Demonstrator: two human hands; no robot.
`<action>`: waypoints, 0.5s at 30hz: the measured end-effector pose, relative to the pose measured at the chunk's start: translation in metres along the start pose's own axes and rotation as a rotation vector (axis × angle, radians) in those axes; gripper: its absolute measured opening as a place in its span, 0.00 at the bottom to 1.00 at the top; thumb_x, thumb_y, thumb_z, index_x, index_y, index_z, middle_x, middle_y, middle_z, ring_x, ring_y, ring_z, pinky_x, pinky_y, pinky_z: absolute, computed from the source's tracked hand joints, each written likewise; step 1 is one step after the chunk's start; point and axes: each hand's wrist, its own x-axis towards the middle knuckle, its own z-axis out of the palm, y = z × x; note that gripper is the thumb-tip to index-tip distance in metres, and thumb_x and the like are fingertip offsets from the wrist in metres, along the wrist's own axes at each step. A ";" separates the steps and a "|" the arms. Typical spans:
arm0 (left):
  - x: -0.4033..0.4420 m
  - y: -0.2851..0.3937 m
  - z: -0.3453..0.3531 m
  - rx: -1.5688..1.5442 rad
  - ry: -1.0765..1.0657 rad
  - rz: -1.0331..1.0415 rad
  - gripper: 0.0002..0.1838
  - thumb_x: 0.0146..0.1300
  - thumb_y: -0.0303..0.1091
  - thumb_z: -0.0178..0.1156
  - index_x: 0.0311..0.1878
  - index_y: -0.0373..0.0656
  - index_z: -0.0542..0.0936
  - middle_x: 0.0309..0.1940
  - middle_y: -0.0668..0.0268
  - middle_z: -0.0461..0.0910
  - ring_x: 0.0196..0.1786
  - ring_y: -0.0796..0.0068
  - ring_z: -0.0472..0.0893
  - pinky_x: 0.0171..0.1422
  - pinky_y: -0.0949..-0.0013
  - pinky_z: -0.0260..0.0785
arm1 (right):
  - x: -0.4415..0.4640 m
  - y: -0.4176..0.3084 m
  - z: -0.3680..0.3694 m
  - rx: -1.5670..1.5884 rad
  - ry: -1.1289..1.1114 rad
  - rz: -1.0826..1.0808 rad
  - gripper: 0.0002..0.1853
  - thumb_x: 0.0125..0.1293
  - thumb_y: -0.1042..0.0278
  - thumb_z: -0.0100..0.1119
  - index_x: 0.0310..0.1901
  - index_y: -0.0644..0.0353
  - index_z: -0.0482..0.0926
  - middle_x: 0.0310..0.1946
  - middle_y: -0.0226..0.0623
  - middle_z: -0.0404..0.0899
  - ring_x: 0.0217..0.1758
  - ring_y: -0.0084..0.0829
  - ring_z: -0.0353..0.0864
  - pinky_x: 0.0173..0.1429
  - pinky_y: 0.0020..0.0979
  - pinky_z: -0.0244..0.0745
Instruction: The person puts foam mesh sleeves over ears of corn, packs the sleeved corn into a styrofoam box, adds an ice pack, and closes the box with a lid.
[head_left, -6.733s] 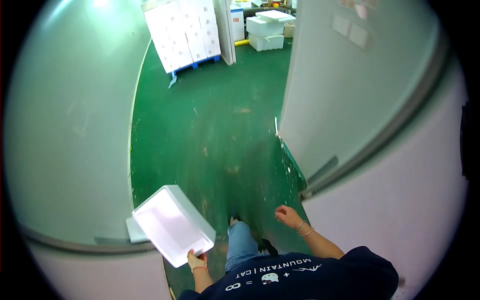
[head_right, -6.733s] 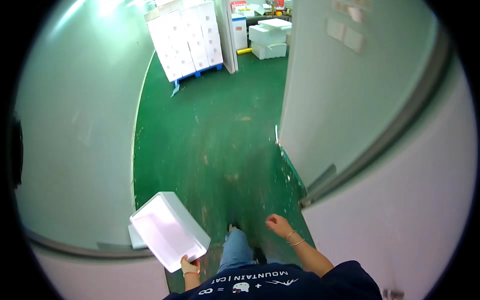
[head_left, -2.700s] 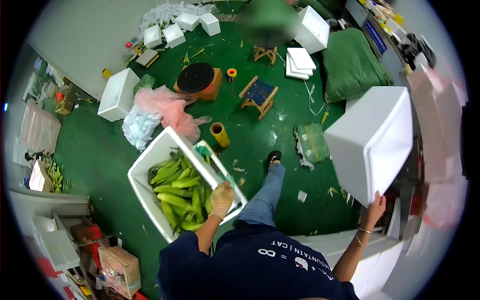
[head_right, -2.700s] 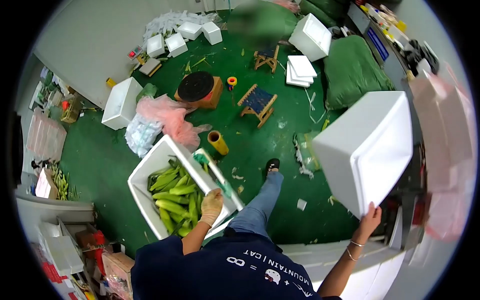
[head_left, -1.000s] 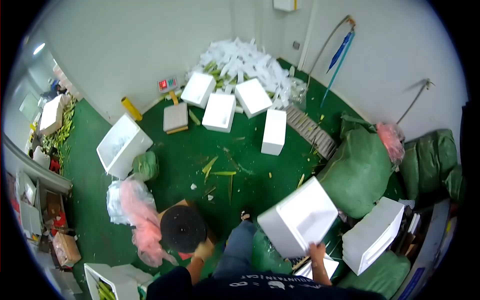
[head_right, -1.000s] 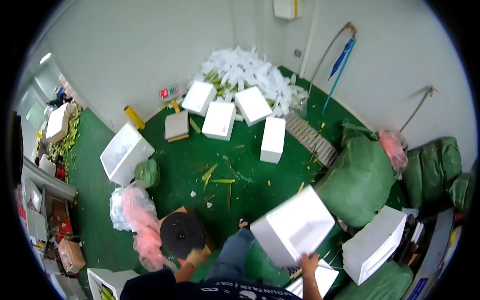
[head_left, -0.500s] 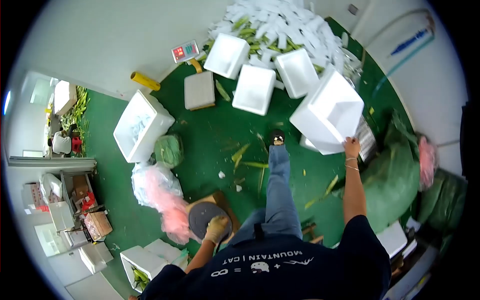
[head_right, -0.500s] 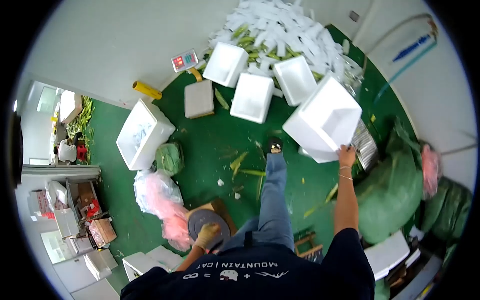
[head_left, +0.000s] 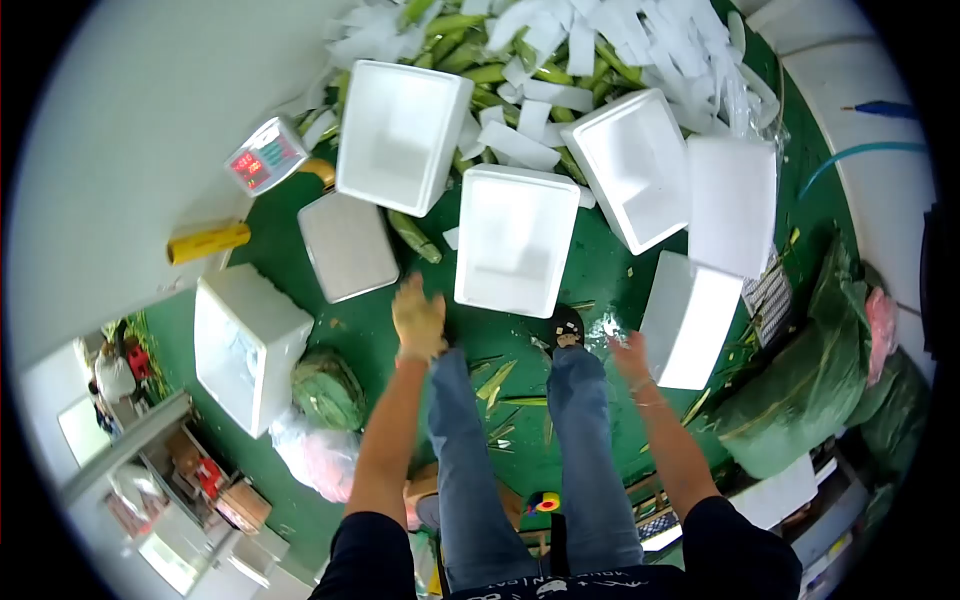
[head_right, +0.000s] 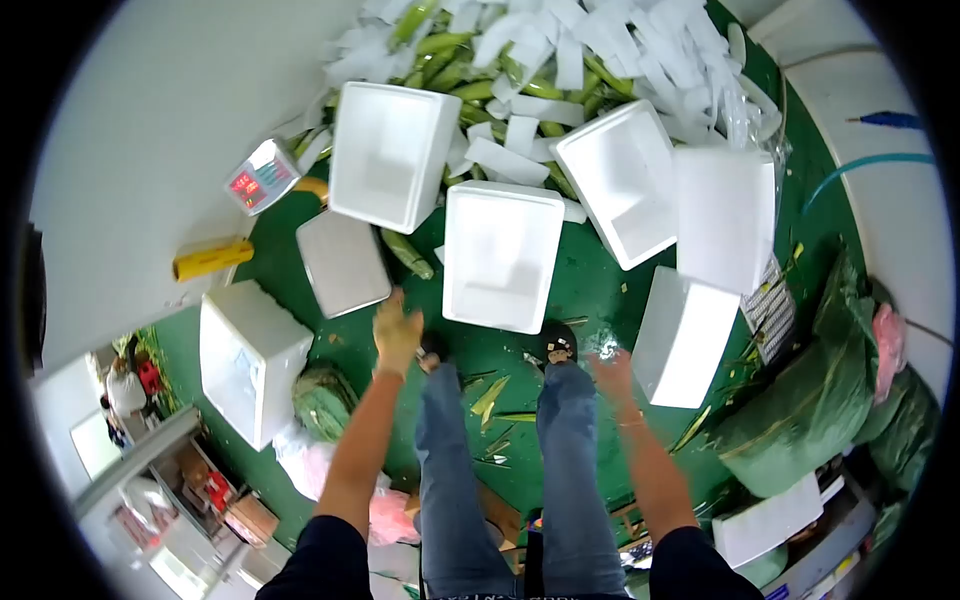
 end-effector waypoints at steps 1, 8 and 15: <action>0.051 -0.018 0.036 0.030 0.165 0.144 0.32 0.52 0.43 0.58 0.58 0.34 0.66 0.52 0.53 0.72 0.55 0.56 0.70 0.59 0.63 0.64 | 0.008 -0.018 0.038 -0.204 0.025 -0.015 0.39 0.48 0.45 0.68 0.52 0.70 0.65 0.51 0.55 0.70 0.57 0.42 0.69 0.59 0.41 0.63; 0.260 0.012 0.081 -0.109 -0.168 -0.281 0.27 0.50 0.44 0.61 0.51 0.36 0.70 0.44 0.49 0.77 0.46 0.50 0.77 0.52 0.59 0.70 | 0.117 -0.065 0.189 -0.426 0.209 -0.060 0.29 0.52 0.52 0.62 0.47 0.68 0.69 0.36 0.54 0.79 0.37 0.51 0.80 0.43 0.44 0.75; 0.248 0.067 0.006 -0.355 0.177 0.384 0.19 0.47 0.37 0.62 0.42 0.39 0.78 0.37 0.56 0.80 0.41 0.54 0.78 0.47 0.62 0.71 | -0.017 -0.146 0.057 -0.031 0.485 0.122 0.15 0.57 0.66 0.63 0.38 0.71 0.76 0.32 0.42 0.81 0.34 0.28 0.78 0.40 0.31 0.73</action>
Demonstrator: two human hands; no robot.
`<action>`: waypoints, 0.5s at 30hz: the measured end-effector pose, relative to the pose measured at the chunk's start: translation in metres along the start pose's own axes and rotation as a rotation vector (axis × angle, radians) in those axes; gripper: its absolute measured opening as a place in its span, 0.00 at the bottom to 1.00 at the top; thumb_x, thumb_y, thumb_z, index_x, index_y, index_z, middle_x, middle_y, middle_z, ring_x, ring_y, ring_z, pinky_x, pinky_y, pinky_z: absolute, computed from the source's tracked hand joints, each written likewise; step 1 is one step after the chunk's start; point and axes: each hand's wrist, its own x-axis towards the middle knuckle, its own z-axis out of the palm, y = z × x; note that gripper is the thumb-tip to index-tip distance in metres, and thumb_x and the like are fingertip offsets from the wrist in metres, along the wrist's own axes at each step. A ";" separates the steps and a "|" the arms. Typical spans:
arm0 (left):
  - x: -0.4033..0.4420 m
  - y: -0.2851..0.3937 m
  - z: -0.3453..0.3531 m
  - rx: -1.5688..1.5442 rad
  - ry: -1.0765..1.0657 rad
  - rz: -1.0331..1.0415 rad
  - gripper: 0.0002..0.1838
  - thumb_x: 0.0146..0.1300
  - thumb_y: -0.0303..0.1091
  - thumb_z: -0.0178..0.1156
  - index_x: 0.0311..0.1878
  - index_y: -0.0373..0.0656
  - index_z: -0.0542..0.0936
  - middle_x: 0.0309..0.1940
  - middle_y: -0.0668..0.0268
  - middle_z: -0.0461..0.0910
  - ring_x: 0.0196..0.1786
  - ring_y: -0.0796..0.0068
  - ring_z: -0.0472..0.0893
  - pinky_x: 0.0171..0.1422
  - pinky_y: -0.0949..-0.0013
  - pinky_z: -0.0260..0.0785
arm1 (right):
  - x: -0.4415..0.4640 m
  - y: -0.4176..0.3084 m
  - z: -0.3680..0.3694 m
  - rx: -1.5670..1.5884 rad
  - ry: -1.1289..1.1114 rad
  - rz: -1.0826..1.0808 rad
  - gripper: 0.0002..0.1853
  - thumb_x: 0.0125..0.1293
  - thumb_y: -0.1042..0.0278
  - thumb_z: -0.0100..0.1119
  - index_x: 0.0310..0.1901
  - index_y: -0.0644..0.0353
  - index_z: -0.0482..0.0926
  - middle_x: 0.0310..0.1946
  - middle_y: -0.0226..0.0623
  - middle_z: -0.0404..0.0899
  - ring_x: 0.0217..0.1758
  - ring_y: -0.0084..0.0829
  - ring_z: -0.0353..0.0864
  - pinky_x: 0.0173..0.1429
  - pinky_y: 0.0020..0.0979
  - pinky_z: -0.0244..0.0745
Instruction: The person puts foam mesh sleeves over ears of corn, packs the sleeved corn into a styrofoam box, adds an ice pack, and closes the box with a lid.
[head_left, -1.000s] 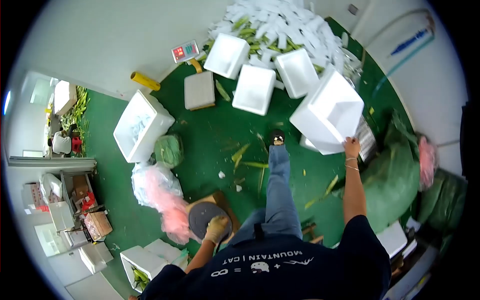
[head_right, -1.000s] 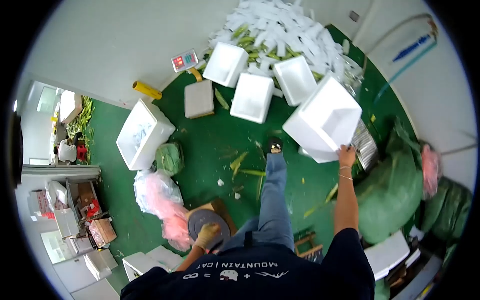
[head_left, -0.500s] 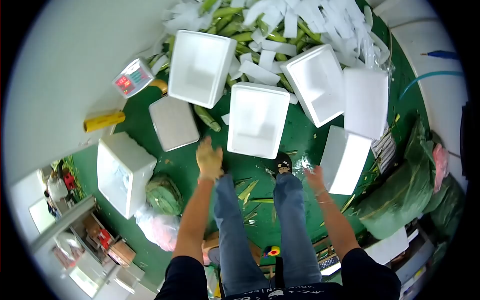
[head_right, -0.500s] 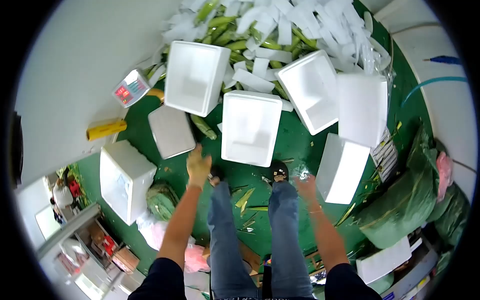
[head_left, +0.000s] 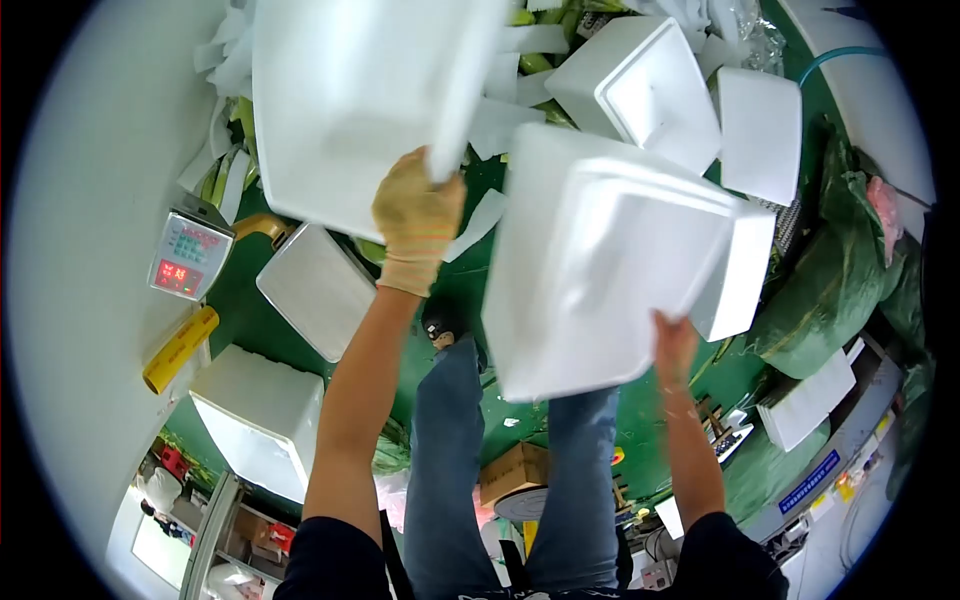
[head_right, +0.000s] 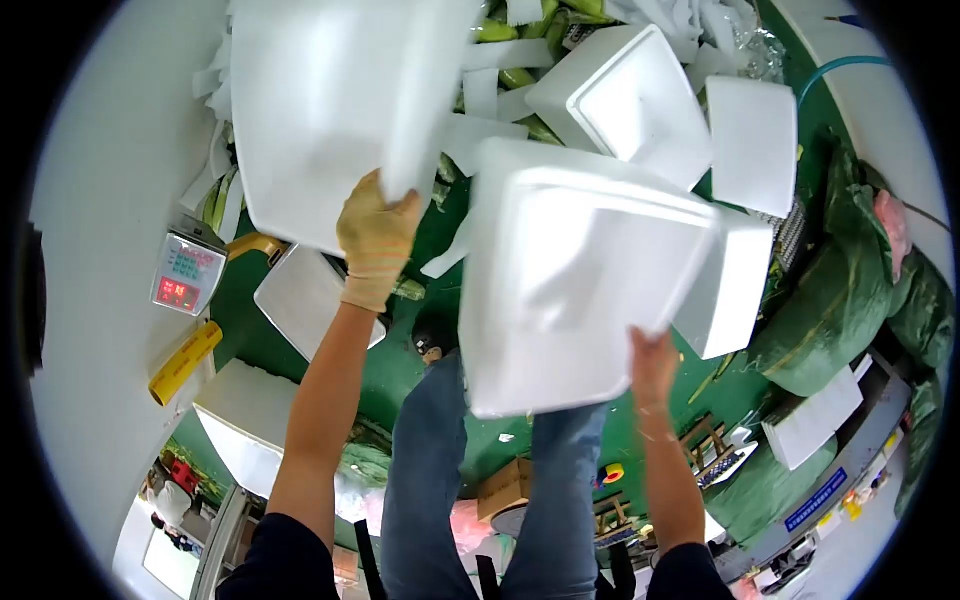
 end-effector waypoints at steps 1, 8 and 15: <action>0.013 0.025 -0.006 -0.082 0.042 0.161 0.16 0.46 0.32 0.61 0.41 0.39 0.78 0.35 0.57 0.79 0.39 0.55 0.78 0.46 0.62 0.71 | 0.002 -0.018 -0.040 -0.093 0.078 0.004 0.16 0.57 0.65 0.63 0.39 0.72 0.76 0.32 0.43 0.81 0.33 0.30 0.78 0.39 0.31 0.74; 0.162 0.211 0.050 -0.336 0.246 0.657 0.03 0.44 0.28 0.53 0.23 0.45 0.76 0.25 0.57 0.78 0.32 0.60 0.78 0.41 0.60 0.68 | 0.144 -0.021 -0.168 -0.054 0.218 0.247 0.19 0.58 0.57 0.61 0.34 0.68 0.74 0.25 0.35 0.75 0.28 0.27 0.76 0.31 0.28 0.76; 0.090 0.139 0.063 -0.533 0.214 0.444 0.17 0.47 0.27 0.57 0.43 0.38 0.75 0.39 0.55 0.77 0.50 0.56 0.73 0.55 0.59 0.62 | 0.086 0.027 -0.086 0.509 0.207 0.263 0.23 0.68 0.55 0.45 0.50 0.71 0.69 0.44 0.41 0.76 0.42 0.32 0.77 0.45 0.31 0.73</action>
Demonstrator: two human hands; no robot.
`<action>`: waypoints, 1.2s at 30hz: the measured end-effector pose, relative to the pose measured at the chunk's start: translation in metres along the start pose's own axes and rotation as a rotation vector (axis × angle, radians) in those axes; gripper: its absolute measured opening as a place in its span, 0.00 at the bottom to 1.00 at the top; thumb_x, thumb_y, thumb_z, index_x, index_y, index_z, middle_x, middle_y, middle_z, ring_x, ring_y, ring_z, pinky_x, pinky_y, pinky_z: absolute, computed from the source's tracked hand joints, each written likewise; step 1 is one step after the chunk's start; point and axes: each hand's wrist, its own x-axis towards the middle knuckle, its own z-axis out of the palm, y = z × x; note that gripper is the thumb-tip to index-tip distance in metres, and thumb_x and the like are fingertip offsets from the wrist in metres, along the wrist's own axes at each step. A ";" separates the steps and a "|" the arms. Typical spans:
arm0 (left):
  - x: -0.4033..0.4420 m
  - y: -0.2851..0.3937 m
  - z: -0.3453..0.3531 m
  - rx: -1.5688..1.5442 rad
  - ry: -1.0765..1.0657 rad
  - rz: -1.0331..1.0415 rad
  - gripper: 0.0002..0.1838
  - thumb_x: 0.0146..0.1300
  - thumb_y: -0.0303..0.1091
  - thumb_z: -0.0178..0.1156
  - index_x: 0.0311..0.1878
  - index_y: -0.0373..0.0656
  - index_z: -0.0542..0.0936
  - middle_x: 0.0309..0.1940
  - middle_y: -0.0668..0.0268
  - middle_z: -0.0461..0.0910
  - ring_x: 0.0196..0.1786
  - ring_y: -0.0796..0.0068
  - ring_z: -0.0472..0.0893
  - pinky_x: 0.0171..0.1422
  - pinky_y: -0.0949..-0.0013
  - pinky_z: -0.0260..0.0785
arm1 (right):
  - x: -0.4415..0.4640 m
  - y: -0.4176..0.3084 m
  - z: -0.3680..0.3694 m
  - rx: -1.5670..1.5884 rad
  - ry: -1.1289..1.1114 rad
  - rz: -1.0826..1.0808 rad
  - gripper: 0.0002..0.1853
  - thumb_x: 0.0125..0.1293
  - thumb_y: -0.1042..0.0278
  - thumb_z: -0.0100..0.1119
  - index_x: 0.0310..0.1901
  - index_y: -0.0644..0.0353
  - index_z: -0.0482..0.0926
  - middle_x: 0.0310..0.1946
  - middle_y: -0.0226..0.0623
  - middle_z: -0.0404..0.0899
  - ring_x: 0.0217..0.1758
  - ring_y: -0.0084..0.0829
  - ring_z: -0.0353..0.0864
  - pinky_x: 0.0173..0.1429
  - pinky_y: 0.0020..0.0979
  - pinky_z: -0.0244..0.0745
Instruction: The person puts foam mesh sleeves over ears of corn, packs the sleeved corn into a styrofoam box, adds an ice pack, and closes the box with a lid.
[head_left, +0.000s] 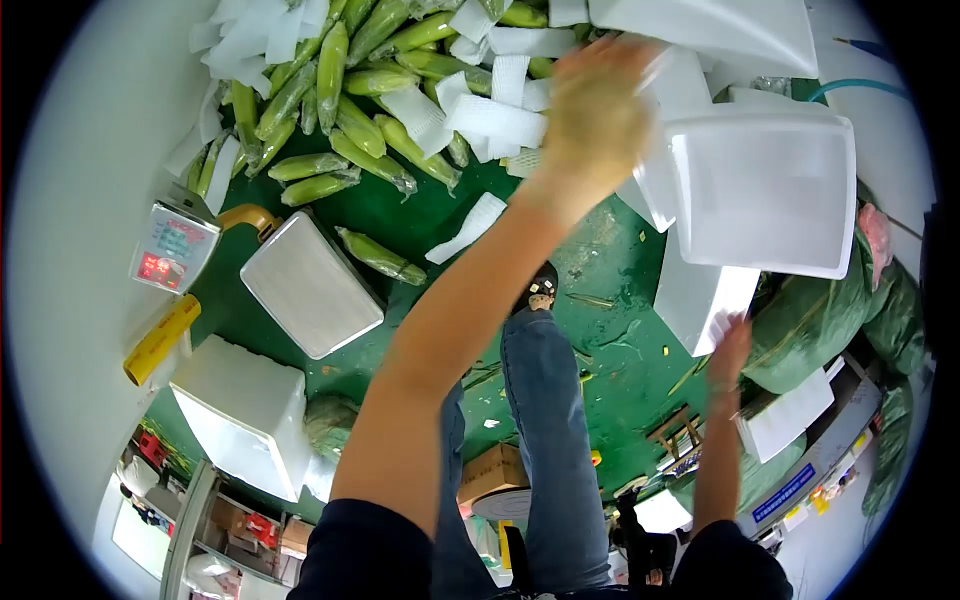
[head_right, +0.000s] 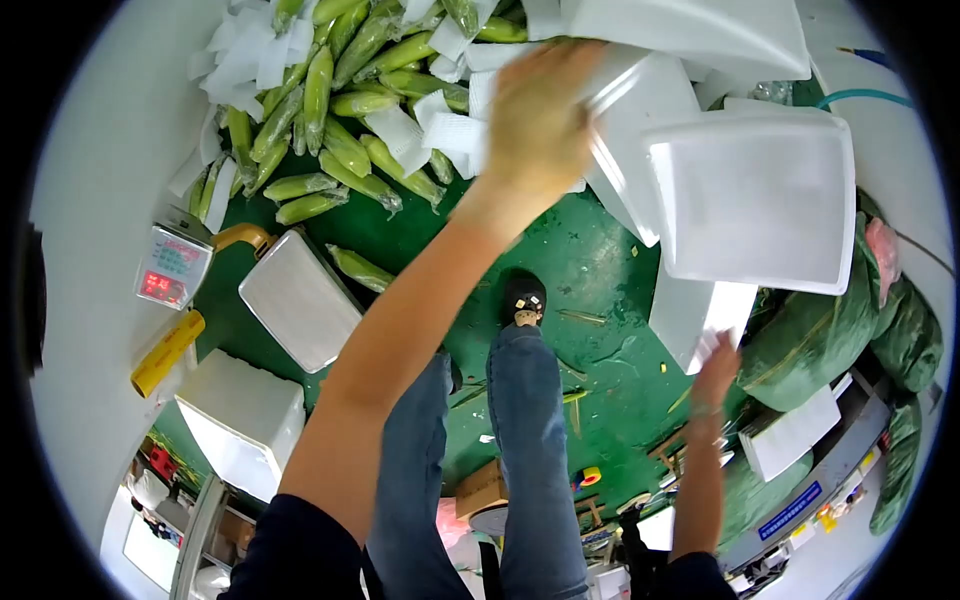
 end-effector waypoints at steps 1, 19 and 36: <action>-0.031 -0.002 -0.050 -0.056 -0.254 -0.299 0.21 0.49 0.29 0.57 0.50 0.36 0.74 0.47 0.52 0.75 0.54 0.54 0.71 0.59 0.58 0.61 | -0.006 0.049 -0.019 -0.019 -0.145 0.175 0.15 0.68 0.58 0.45 0.41 0.64 0.73 0.34 0.33 0.76 0.32 0.27 0.76 0.36 0.26 0.73; -0.407 -0.224 -0.106 0.375 -0.057 -1.373 0.43 0.42 0.46 0.68 0.57 0.34 0.60 0.47 0.47 0.73 0.47 0.48 0.76 0.52 0.57 0.70 | -0.070 0.000 0.434 -0.381 -0.736 -1.262 0.35 0.55 0.82 0.57 0.65 0.52 0.59 0.54 0.38 0.72 0.54 0.35 0.74 0.53 0.35 0.72; -0.399 -0.169 -0.124 -0.916 0.152 -1.291 0.13 0.62 0.29 0.54 0.49 0.35 0.72 0.45 0.64 0.75 0.47 0.76 0.73 0.55 0.74 0.64 | -0.134 0.212 0.411 -0.203 -1.348 -0.440 0.08 0.66 0.70 0.50 0.44 0.60 0.75 0.43 0.31 0.73 0.43 0.21 0.73 0.48 0.22 0.67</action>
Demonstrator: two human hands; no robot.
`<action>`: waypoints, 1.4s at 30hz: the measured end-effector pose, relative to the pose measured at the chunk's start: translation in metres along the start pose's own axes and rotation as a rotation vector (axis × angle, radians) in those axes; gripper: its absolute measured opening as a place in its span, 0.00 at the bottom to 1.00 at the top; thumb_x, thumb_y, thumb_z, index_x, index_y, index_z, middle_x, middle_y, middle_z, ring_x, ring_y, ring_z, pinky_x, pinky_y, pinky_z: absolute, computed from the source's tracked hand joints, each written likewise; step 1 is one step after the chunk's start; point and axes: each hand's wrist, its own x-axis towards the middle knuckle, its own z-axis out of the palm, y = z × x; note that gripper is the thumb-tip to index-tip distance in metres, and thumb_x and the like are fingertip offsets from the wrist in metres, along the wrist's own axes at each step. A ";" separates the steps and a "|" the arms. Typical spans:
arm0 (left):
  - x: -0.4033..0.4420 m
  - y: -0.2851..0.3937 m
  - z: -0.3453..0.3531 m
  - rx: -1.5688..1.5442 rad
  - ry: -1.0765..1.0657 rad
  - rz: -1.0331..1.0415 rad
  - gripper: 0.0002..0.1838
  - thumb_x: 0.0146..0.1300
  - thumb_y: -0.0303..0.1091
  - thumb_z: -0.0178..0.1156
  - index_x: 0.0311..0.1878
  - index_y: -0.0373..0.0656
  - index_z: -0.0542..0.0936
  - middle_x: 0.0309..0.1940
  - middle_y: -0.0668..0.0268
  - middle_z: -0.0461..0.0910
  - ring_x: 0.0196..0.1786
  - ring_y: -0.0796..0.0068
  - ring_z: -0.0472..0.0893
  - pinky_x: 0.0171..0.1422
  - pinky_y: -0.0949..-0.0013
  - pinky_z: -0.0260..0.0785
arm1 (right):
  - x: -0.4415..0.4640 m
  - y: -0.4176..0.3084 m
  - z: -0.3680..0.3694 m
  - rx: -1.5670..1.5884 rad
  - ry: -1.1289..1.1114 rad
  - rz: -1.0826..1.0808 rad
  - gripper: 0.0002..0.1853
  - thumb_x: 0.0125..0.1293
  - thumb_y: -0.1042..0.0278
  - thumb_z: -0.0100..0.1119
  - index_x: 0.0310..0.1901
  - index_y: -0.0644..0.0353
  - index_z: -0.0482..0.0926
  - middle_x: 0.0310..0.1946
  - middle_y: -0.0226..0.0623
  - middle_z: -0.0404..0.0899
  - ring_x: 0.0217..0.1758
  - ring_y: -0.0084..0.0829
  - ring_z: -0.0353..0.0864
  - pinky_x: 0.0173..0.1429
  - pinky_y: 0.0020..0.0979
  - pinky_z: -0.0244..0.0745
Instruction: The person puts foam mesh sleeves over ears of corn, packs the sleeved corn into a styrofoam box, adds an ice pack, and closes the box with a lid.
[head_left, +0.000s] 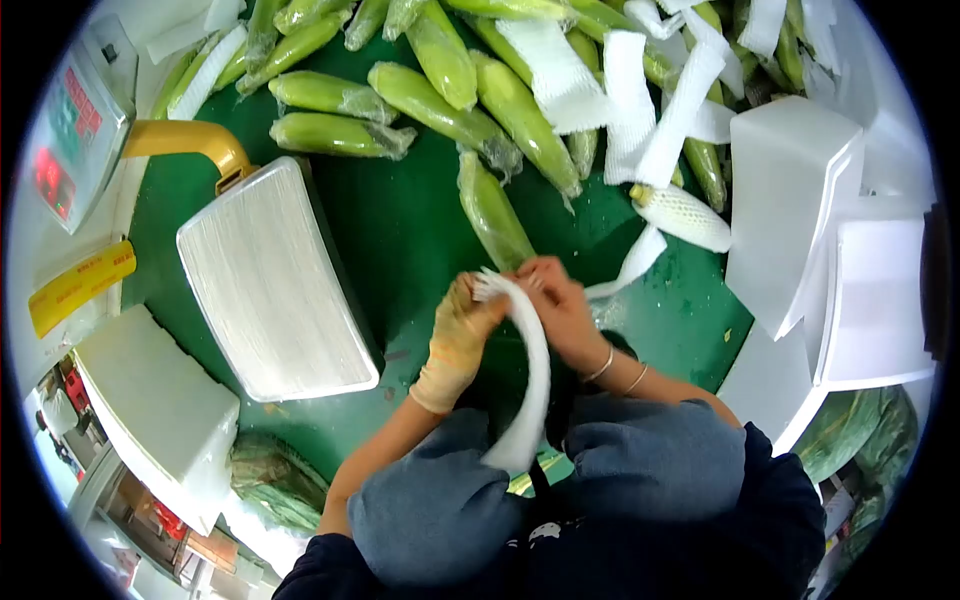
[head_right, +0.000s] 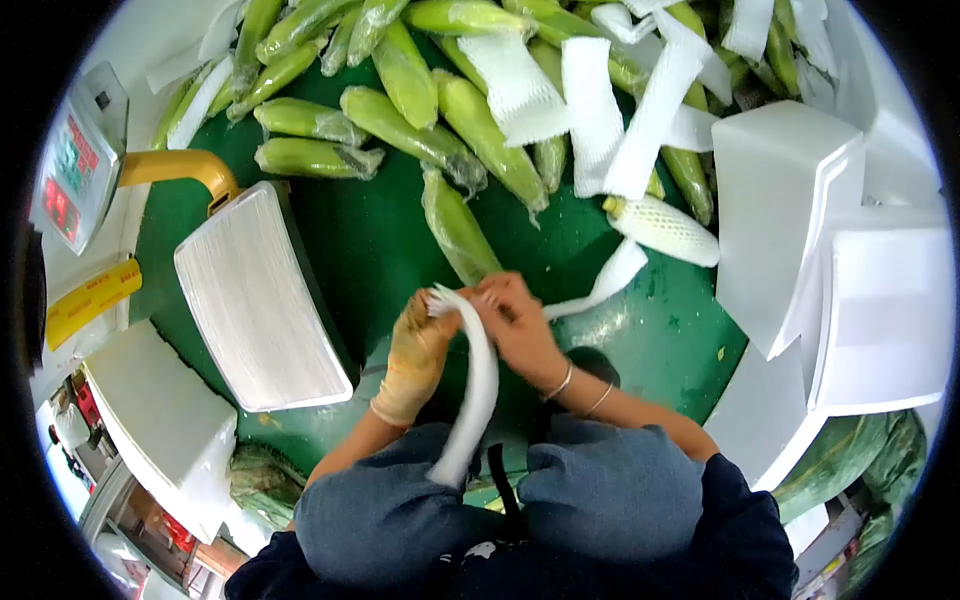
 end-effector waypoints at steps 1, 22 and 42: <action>0.005 -0.002 -0.005 0.059 0.061 -0.030 0.12 0.61 0.30 0.56 0.47 0.36 0.73 0.44 0.63 0.75 0.46 0.75 0.74 0.54 0.73 0.66 | 0.004 -0.002 -0.007 0.178 0.089 0.173 0.08 0.67 0.68 0.50 0.42 0.62 0.74 0.35 0.32 0.74 0.37 0.23 0.74 0.45 0.24 0.69; 0.038 -0.102 -0.039 -0.602 -0.150 -0.115 0.20 0.68 0.36 0.43 0.62 0.40 0.63 0.58 0.55 0.68 0.59 0.59 0.70 0.65 0.56 0.62 | -0.010 -0.026 -0.029 0.153 0.061 0.093 0.13 0.57 0.66 0.65 0.37 0.59 0.71 0.28 0.22 0.69 0.31 0.13 0.66 0.36 0.17 0.63; -0.006 -0.073 -0.018 0.898 -0.179 0.470 0.31 0.54 0.29 0.58 0.62 0.37 0.61 0.55 0.52 0.70 0.58 0.54 0.70 0.62 0.61 0.62 | -0.021 -0.048 -0.037 -0.163 -0.014 -0.143 0.11 0.59 0.65 0.60 0.38 0.64 0.79 0.27 0.45 0.79 0.29 0.27 0.80 0.34 0.27 0.72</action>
